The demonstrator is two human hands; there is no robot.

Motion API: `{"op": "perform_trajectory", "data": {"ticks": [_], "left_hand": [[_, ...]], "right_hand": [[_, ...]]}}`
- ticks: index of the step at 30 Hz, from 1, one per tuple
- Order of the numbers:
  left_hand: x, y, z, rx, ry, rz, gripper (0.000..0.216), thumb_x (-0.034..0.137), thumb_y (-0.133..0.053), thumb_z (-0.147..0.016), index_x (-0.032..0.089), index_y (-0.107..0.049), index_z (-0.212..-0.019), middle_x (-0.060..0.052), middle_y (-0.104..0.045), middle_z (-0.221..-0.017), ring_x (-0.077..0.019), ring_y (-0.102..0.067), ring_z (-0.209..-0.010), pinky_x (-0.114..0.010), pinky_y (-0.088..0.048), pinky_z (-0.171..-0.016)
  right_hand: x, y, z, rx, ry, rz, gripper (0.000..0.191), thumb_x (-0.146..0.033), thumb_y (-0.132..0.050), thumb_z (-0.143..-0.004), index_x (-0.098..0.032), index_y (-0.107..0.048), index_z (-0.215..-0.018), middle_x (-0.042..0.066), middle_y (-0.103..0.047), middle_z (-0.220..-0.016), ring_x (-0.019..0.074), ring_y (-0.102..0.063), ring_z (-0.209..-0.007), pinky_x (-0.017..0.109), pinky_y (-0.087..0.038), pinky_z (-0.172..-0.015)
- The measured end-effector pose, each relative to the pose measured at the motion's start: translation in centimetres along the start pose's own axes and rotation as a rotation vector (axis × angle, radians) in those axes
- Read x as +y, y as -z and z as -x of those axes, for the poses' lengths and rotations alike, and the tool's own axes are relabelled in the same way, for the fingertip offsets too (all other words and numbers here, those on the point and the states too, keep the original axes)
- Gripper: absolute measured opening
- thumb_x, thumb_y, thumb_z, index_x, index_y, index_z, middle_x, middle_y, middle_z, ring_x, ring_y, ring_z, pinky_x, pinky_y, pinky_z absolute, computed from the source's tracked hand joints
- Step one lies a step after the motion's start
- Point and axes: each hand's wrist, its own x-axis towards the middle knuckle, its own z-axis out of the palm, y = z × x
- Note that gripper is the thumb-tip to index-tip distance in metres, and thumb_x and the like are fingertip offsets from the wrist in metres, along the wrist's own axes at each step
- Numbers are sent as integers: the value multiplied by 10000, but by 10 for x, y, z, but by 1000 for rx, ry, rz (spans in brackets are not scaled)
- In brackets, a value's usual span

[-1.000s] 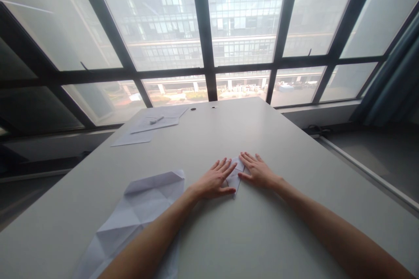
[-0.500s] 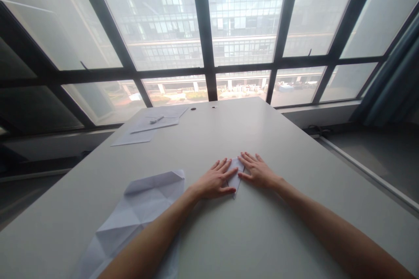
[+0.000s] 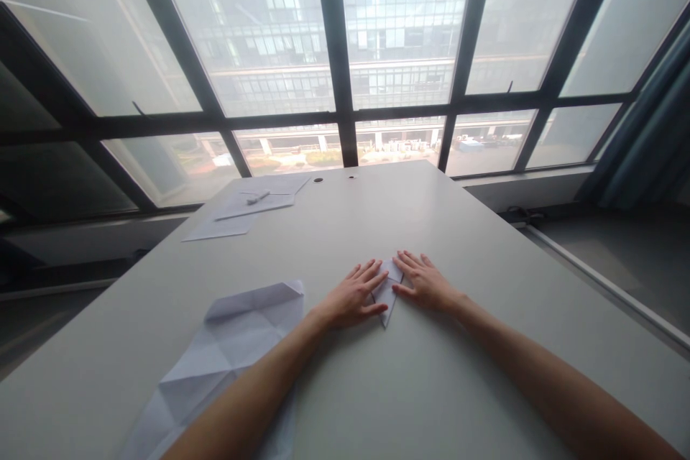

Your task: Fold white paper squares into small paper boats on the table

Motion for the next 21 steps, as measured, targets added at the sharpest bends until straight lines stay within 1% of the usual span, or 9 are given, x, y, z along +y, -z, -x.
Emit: {"op": "perform_trajectory", "data": {"ticks": [2, 5, 9, 12, 14, 17, 19, 21], "left_hand": [[-1, -1, 0, 24, -8, -8, 724, 578, -511, -943, 259, -290, -1553, -76, -181, -1640, -289, -122, -1517, -495, -147, -1227], [1, -1, 0, 75, -23, -5, 670, 448, -530, -966, 268, -271, -1558, -61, -240, -1627, -264, -174, -1509, -485, -157, -1229], [6, 1, 1, 87, -42, 3, 469, 340, -500, -988, 353, -455, -1455, -14, -391, -1560, -252, -288, -1471, -493, -192, -1218], [8, 2, 1, 103, -25, 21, 404, 309, -484, -994, 351, -524, -1394, -6, -466, -1506, -250, -330, -1448, -509, -204, -1210], [7, 1, 0, 142, -6, 24, 353, 304, -489, -993, 339, -585, -1331, -8, -490, -1479, -252, -356, -1428, -507, -222, -1203], [6, -1, 0, 241, 47, 16, 281, 294, -521, -980, 322, -667, -1218, -33, -553, -1381, -243, -472, -1313, -451, -327, -1152], [6, -1, -1, 296, 86, 7, 259, 273, -549, -963, 317, -689, -1177, -47, -594, -1278, -232, -537, -1201, -418, -399, -1085], [7, -1, -2, 326, 114, -3, 255, 245, -567, -948, 310, -692, -1161, -49, -614, -1198, -229, -560, -1127, -405, -434, -1030]], "right_hand": [[0, 0, 0, 9, -2, -2, 811, -669, -365, -939, -150, -276, -1555, 137, -208, -1621, 259, -147, -1511, 487, -82, -1213], [0, -1, 0, 31, -11, -4, 789, -645, -406, -939, -142, -316, -1540, 159, -239, -1610, 268, -165, -1506, 484, -103, -1212], [2, -4, -1, 93, -23, -12, 673, -584, -439, -956, -166, -427, -1484, 159, -298, -1591, 277, -215, -1492, 483, -146, -1205], [4, -7, -2, 121, -34, -16, 519, -438, -445, -987, -199, -481, -1445, 140, -347, -1574, 268, -273, -1473, 485, -181, -1196], [4, -9, -3, 144, -36, -15, 467, -356, -476, -975, -216, -511, -1420, 129, -387, -1555, 269, -319, -1450, 485, -206, -1188], [3, -9, -2, 214, -10, -4, 440, -348, -548, -941, -213, -573, -1359, 129, -487, -1481, 285, -412, -1379, 467, -273, -1162], [3, -8, -2, 256, 9, -2, 420, -354, -584, -924, -199, -611, -1313, 130, -546, -1418, 291, -463, -1321, 448, -321, -1134], [2, -8, -2, 282, 17, -7, 387, -334, -603, -915, -199, -635, -1277, 122, -581, -1373, 289, -489, -1283, 439, -348, -1112]]}}
